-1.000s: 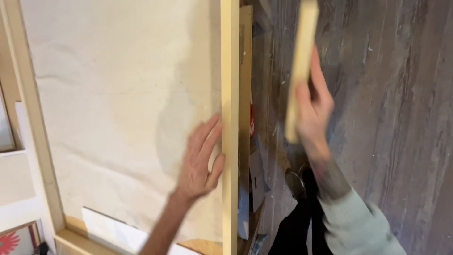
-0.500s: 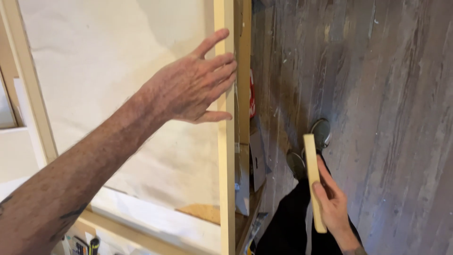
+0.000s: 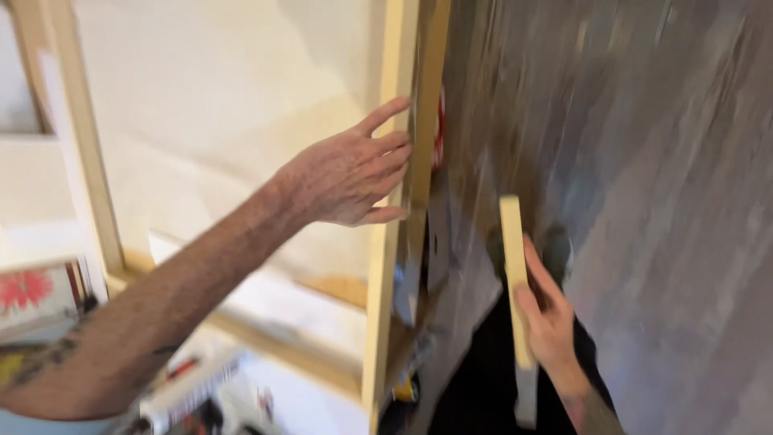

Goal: Sanding the edges and joints of a wooden picture frame using a sanding block.

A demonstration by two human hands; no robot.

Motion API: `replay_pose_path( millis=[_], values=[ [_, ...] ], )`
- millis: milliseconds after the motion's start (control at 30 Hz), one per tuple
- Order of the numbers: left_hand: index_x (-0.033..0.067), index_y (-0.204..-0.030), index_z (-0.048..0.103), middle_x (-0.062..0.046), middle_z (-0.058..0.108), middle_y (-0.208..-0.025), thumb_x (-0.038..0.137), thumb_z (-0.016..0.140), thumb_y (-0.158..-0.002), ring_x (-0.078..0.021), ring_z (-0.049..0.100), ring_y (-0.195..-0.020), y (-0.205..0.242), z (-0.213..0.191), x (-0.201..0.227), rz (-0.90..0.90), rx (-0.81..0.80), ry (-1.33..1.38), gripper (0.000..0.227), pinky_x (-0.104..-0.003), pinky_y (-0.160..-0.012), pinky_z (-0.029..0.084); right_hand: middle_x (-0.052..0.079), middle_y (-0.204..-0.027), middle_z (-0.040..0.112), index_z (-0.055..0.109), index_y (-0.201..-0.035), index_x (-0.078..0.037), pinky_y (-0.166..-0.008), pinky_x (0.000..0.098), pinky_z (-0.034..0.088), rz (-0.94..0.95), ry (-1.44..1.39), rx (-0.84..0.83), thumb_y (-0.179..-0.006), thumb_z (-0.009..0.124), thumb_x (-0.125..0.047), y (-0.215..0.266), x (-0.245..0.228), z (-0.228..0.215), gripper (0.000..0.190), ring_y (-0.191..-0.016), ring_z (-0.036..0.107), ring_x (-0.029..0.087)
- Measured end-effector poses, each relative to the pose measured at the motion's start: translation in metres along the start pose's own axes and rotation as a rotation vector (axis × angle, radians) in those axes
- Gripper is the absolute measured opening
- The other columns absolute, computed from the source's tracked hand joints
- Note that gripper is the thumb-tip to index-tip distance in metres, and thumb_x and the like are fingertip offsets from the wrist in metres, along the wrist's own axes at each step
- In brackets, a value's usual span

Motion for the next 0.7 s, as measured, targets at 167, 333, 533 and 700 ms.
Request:
replay_pose_path(
  millis=[167, 333, 533, 700],
  values=[
    [0.0137, -0.096, 0.074, -0.01, 0.076, -0.109, 0.056, 0.033, -0.11, -0.019, 0.067, -0.118, 0.029, 0.004, 0.061, -0.099, 0.126, 0.607, 0.06, -0.053, -0.128, 0.017, 0.01, -0.169, 0.035, 0.038, -0.159, -0.005, -0.098, 0.0258, 0.046, 0.021, -0.061, -0.031, -0.099, 0.052, -0.001, 0.001, 0.003, 0.016, 0.062, -0.125, 0.05, 0.013],
    [0.0085, -0.138, 0.061, -0.015, 0.064, -0.143, 0.038, 0.045, -0.111, -0.0269, 0.056, -0.14, 0.054, 0.061, 0.147, -0.839, 0.95, 1.245, 0.043, -0.051, -0.123, 0.037, 0.009, -0.176, 0.025, 0.032, -0.163, -0.008, -0.088, 0.0326, 0.056, 0.047, -0.11, -0.079, -0.099, 0.054, -0.003, 0.028, 0.025, 0.059, 0.068, -0.122, 0.058, 0.024],
    [-0.0026, -0.154, 0.042, -0.023, 0.049, -0.156, 0.014, 0.041, -0.101, -0.04, 0.04, -0.151, 0.046, 0.102, 0.223, -1.028, 0.91, 1.571, 0.055, -0.051, -0.121, 0.035, 0.018, -0.173, 0.025, 0.035, -0.16, -0.003, -0.128, 0.0415, 0.024, -0.282, 0.055, -0.102, -0.103, 0.055, -0.006, 0.032, 0.024, 0.135, 0.06, -0.16, 0.024, 0.03],
    [-0.0119, -0.149, 0.042, -0.028, 0.057, -0.146, 0.014, 0.045, -0.102, -0.0442, 0.047, -0.144, 0.051, 0.115, 0.255, -0.905, 0.825, 1.404, 0.055, -0.053, -0.123, 0.033, 0.019, -0.174, 0.021, 0.032, -0.162, -0.001, -0.134, 0.0434, 0.023, -0.371, 0.143, -0.031, -0.106, 0.05, -0.011, -0.025, 0.014, 0.163, 0.059, -0.164, 0.022, 0.032]
  ],
)
Point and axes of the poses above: each hand's wrist, its own y-axis away from the middle knuckle, its own z-axis out of the palm, x = y × z, the point moved 4 cm from there along -y, towards the middle knuckle
